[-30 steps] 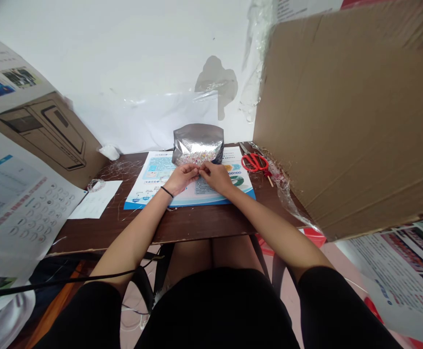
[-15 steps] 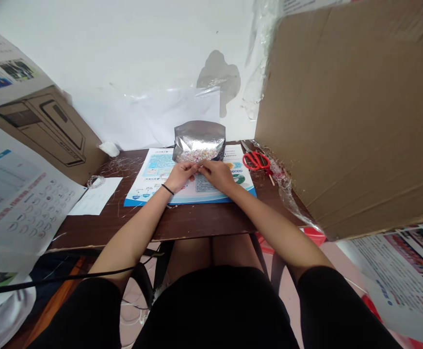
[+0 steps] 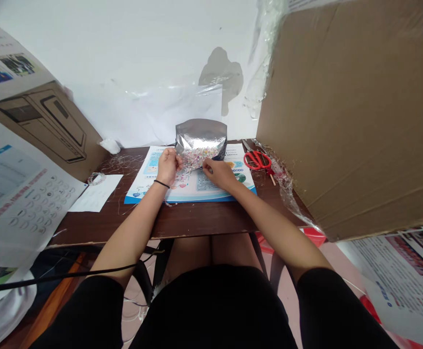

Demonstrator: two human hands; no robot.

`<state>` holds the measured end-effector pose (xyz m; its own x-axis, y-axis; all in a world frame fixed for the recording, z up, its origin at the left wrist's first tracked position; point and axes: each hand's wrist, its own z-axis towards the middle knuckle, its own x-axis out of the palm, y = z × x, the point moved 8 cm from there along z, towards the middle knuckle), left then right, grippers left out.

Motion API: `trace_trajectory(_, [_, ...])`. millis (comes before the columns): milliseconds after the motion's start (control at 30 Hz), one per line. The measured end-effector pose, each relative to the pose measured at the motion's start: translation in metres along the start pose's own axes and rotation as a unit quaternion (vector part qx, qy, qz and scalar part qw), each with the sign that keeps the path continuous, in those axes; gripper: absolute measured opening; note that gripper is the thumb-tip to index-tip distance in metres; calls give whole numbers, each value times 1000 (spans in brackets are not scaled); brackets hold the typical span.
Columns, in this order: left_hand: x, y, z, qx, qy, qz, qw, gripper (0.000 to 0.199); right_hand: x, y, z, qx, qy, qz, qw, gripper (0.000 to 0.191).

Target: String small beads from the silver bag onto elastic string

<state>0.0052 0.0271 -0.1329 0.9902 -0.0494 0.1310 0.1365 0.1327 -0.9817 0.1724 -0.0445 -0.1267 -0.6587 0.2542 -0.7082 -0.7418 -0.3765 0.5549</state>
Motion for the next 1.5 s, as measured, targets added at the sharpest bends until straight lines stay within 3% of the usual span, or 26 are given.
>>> trace_trajectory(167, [-29, -14, 6, 84, -134, 51, 986, 22, 3, 3, -1, -19, 40, -48, 998, 12])
trace_trajectory(500, [-73, -32, 6, 90, -310, -54, 945, 17, 12, 18, -7, -95, 126, -98, 983, 13])
trace_trajectory(667, [-91, -33, 3, 75, -375, -79, 921, 16, 14, 16, -8, -97, 133, -142, 976, 16])
trace_trajectory(833, [-91, -43, -4, 115, -394, -47, 911, 18, 14, 8, -7, -52, 125, -198, 971, 20])
trace_trajectory(1033, [-73, -52, -8, 172, -348, -36, 921, 19, 9, 0, -7, -1, 129, -248, 960, 23])
trace_trajectory(1133, [-55, -55, -17, 214, -303, 2, 929, 19, 1, 0, -4, 11, 106, -217, 970, 23])
trace_trajectory(1200, [-31, -55, -19, 234, -207, 47, 949, 17, -9, -1, 0, 32, 59, -150, 986, 26])
trace_trajectory(1267, [1, -52, -24, 255, -76, 103, 958, 20, -16, -2, 3, 51, 14, -24, 998, 30])
trace_trajectory(1333, [28, -50, -34, 300, 19, 176, 937, 22, -15, -1, 5, 53, 7, 129, 990, 42])
trace_trajectory(1400, [45, -48, -44, 349, 58, 257, 899, 20, -10, 2, 4, 49, 22, 230, 972, 53])
trace_trajectory(1500, [57, -40, -48, 364, 83, 344, 862, 16, -7, 3, 3, 51, 19, 239, 970, 43])
